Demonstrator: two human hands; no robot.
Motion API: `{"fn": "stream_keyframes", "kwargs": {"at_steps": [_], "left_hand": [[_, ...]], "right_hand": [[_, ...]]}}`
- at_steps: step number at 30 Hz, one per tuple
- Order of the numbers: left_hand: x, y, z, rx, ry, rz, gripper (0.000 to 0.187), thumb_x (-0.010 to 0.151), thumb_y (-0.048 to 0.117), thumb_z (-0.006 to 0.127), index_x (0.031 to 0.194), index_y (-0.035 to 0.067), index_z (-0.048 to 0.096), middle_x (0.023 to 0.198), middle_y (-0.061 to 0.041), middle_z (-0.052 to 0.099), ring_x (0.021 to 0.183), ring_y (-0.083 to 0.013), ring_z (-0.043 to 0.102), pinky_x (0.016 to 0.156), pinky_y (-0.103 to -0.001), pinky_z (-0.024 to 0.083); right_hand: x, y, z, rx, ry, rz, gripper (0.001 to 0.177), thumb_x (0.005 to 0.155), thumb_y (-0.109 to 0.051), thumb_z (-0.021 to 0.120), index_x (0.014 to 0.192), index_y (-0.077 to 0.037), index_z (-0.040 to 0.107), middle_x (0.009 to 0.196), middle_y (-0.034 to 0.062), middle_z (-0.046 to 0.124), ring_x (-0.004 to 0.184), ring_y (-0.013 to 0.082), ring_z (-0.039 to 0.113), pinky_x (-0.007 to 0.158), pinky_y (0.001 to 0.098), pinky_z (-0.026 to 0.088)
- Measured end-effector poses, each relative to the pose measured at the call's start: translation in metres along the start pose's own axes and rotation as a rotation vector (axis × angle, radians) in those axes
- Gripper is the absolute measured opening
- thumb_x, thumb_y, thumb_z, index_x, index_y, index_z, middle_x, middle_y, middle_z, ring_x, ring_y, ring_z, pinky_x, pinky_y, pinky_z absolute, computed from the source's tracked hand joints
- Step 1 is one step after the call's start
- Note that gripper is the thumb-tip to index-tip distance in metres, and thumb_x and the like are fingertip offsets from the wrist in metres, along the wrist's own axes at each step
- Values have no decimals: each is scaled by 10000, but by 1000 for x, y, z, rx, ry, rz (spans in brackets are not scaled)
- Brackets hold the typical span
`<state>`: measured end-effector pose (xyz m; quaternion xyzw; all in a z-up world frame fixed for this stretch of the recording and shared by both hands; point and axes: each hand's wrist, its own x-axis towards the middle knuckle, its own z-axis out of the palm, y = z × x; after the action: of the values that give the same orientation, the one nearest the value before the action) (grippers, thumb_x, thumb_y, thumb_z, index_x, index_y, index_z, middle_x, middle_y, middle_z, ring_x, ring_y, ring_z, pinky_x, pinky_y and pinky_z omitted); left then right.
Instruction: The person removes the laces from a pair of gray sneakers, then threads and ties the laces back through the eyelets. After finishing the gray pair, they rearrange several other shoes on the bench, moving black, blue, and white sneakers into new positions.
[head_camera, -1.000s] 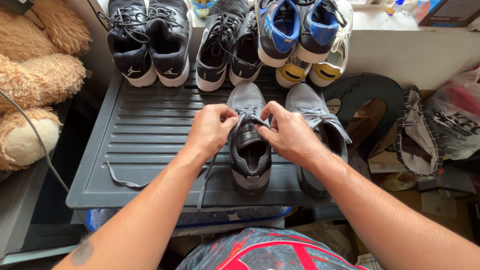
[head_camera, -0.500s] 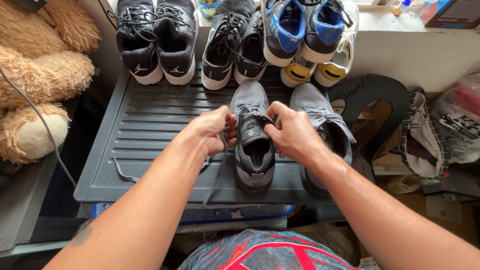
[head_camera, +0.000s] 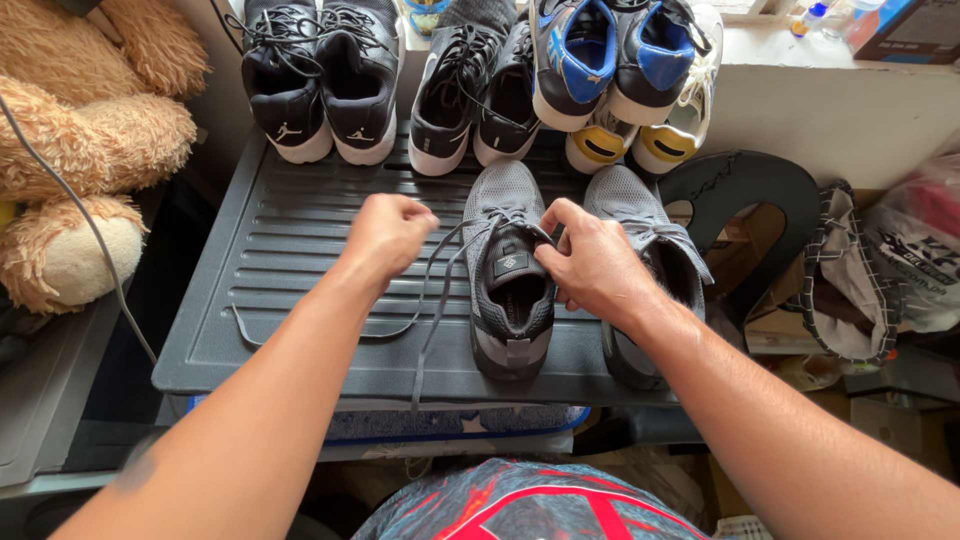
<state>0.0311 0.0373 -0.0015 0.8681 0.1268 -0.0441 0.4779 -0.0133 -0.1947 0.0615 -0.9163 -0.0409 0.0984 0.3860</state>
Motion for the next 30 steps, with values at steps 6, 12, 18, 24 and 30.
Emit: {"fn": "stream_keyframes", "kwargs": {"at_steps": [6,12,18,24,30], "left_hand": [[4,-10,1,-105,-265,-122,301,978,356,651,1028,67,718,924,-77,694,901,-186,650,850,-404,483],[-20,-46,-76,-704,-216,-244,320,1037,331,547,786,139,498,672,-4,507,679,-191,536,724,-379,498],[-58,-111,-157,-953,10,-216,342,1056,291,501,744,172,428,658,16,450,677,-176,493,752,-385,497],[-96,-177,-208,-1061,267,-271,344,1078,295,485,753,203,417,672,45,417,701,-141,471,805,-407,493],[-125,-194,-224,-1015,635,-383,328,1065,284,568,773,177,461,746,15,523,754,-157,568,871,-454,528]], "right_hand": [[4,9,4,-74,41,-26,248,897,-179,673,1089,-28,628,635,80,656,573,214,684,517,376,569],[15,28,16,-217,251,-315,266,842,-209,743,1018,-13,700,901,137,666,869,305,661,785,433,530],[23,36,22,-210,286,-276,311,837,-210,754,1081,-20,722,919,145,691,874,302,663,818,426,530],[21,32,21,-213,245,-177,303,861,-224,747,1108,-48,746,898,118,724,864,266,689,815,416,542],[17,22,18,-212,206,-143,297,892,-256,731,1117,-64,754,884,100,732,828,233,695,776,407,550]]}}
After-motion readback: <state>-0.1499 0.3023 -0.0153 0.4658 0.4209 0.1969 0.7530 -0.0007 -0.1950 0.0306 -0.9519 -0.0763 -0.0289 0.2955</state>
